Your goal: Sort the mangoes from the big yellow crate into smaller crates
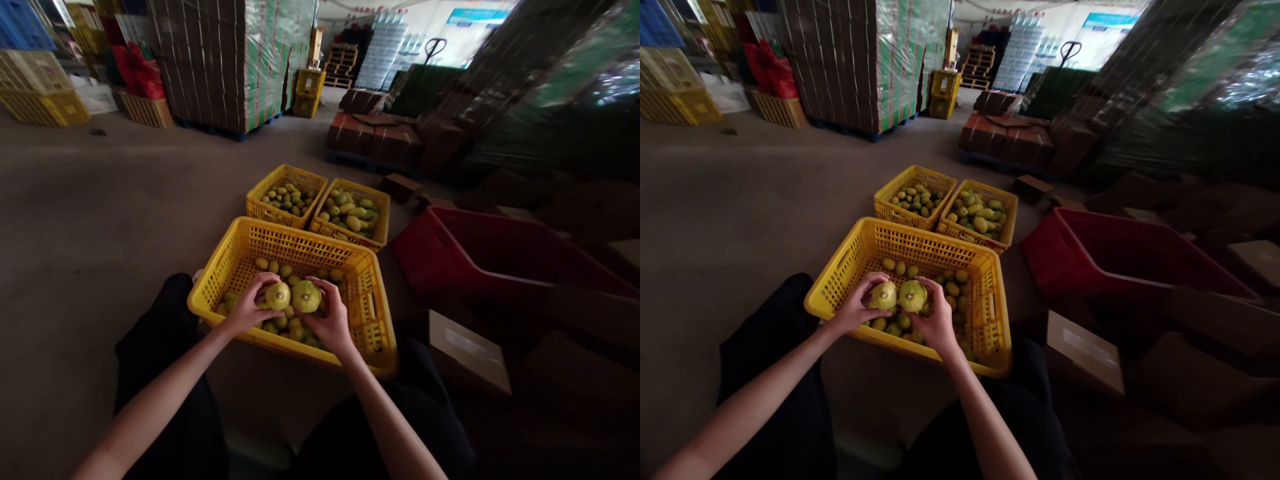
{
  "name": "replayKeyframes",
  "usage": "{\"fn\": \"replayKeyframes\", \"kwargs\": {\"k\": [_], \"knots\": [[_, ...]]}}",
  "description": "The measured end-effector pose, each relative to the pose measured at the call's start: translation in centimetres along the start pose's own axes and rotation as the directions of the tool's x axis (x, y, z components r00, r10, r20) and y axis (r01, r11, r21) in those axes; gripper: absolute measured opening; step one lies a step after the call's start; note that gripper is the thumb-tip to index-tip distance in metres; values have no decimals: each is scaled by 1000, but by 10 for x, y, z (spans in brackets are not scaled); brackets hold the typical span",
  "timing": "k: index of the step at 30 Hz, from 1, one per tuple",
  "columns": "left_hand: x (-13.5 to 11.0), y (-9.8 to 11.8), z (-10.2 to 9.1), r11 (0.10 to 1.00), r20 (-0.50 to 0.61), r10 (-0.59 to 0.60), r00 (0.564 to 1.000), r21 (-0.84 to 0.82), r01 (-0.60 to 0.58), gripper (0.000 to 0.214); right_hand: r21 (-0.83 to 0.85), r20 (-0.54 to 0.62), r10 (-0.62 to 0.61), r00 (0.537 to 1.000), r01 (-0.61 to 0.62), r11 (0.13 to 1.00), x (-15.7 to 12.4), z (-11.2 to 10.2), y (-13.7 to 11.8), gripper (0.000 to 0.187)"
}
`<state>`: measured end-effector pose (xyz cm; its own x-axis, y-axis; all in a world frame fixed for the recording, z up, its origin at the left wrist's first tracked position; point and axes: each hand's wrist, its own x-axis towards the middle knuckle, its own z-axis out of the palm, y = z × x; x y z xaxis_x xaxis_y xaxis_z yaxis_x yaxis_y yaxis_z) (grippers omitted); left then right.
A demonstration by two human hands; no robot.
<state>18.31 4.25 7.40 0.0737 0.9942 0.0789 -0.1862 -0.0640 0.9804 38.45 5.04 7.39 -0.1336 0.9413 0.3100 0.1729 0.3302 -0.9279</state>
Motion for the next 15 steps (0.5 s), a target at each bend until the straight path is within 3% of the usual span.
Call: {"fn": "replayKeyframes", "kwargs": {"k": [3,6,9,11,12,15], "knots": [[3,-4,-4,1000,-26,-22,999,1,22,64,106,-4,74,997,-73,992,2,-1,-4,63],[6,-12,-8,965,4,-218,976,-150,216,62,272,116,285,951,-306,912,5,-3,-9,72],[8,-24,-11,797,143,-487,862,-332,505,60,373,254,481,839,-544,752,5,0,-9,65],[8,-28,-12,690,209,-584,784,-381,616,62,420,311,540,782,-622,661,5,4,-6,63],[8,-29,-12,664,225,-605,764,-386,640,62,434,336,551,764,-645,629,5,6,-4,64],[8,-28,-11,666,230,-601,766,-386,639,61,445,378,570,730,-683,580,5,10,2,66]]}}
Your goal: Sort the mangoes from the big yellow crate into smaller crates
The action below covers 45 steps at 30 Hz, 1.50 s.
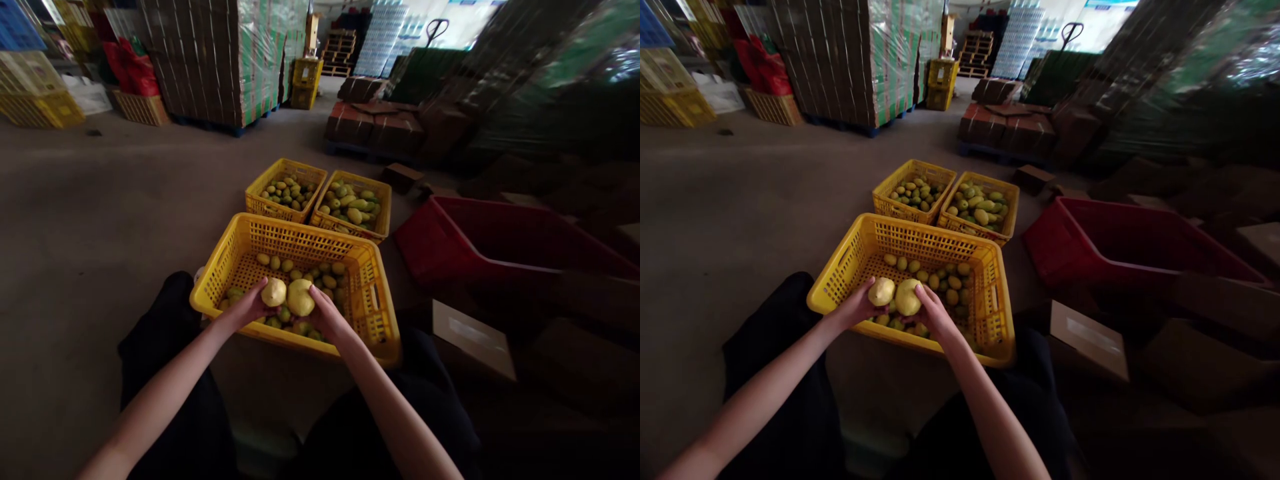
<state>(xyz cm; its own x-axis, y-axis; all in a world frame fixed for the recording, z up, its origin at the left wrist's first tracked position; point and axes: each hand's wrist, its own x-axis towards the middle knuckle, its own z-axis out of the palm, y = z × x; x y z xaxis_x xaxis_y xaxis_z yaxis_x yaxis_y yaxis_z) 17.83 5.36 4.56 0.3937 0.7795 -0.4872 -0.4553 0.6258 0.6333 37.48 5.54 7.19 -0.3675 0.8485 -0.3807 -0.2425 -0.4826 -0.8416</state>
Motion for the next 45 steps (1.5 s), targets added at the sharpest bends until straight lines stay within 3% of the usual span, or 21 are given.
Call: {"fn": "replayKeyframes", "kwargs": {"k": [5,9,13,18,23,28,36,40,45], "knots": [[-1,2,6,1000,-26,-2,1000,-27,1,52,26,21,45,999,-46,999,2,0,1,66],[1,-3,5,994,-48,112,993,20,-111,46,3,-9,36,999,-36,999,0,2,0,61],[4,-5,1,956,-102,285,953,102,-275,63,-96,-112,-85,990,74,993,-1,2,-1,58],[-1,2,3,884,-4,438,899,186,-429,69,-198,-137,-236,962,207,958,2,-4,2,67],[0,5,5,913,-19,390,921,136,-384,70,-156,-67,-315,947,302,940,3,-6,-1,65],[6,8,0,928,-57,367,928,91,-361,67,-127,-28,-326,945,320,939,-2,-8,-12,62],[3,8,-3,960,-98,275,957,87,-267,47,6,-106,-222,969,224,975,-2,-15,-18,49],[8,6,-6,957,-142,290,946,21,-290,39,72,-31,-136,990,138,988,1,-19,-18,43],[6,5,-6,948,-64,310,948,90,-304,44,156,49,-104,993,96,983,9,-27,-14,35]]}}
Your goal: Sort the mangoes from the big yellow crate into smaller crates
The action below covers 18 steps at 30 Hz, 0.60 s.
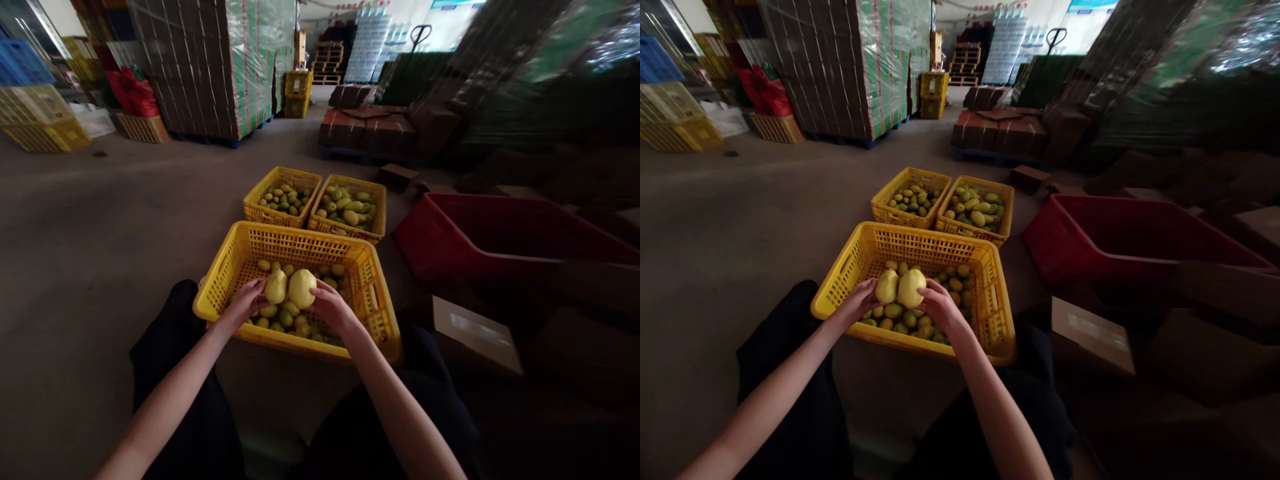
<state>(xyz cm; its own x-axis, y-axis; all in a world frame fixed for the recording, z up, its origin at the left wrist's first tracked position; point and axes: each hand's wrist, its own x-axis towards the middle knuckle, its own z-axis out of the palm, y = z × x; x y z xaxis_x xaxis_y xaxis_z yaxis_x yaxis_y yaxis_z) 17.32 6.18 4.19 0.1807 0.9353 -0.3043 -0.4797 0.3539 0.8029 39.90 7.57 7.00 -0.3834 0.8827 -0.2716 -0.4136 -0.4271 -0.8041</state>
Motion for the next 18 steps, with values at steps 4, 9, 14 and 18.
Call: {"fn": "replayKeyframes", "kwargs": {"k": [4,9,14,18], "knots": [[-5,2,9,998,16,-2,1000,67,1,44,8,22,21,1000,-21,1000,3,-2,2,37],[-10,0,19,980,-92,-19,996,197,37,43,-36,86,113,990,-110,993,0,2,8,39],[-13,-2,24,975,-141,-7,990,218,38,37,4,116,127,985,-128,992,-4,9,8,39],[-12,5,30,990,-193,-138,972,-18,137,28,-32,98,133,986,-130,991,-7,14,8,40]]}}
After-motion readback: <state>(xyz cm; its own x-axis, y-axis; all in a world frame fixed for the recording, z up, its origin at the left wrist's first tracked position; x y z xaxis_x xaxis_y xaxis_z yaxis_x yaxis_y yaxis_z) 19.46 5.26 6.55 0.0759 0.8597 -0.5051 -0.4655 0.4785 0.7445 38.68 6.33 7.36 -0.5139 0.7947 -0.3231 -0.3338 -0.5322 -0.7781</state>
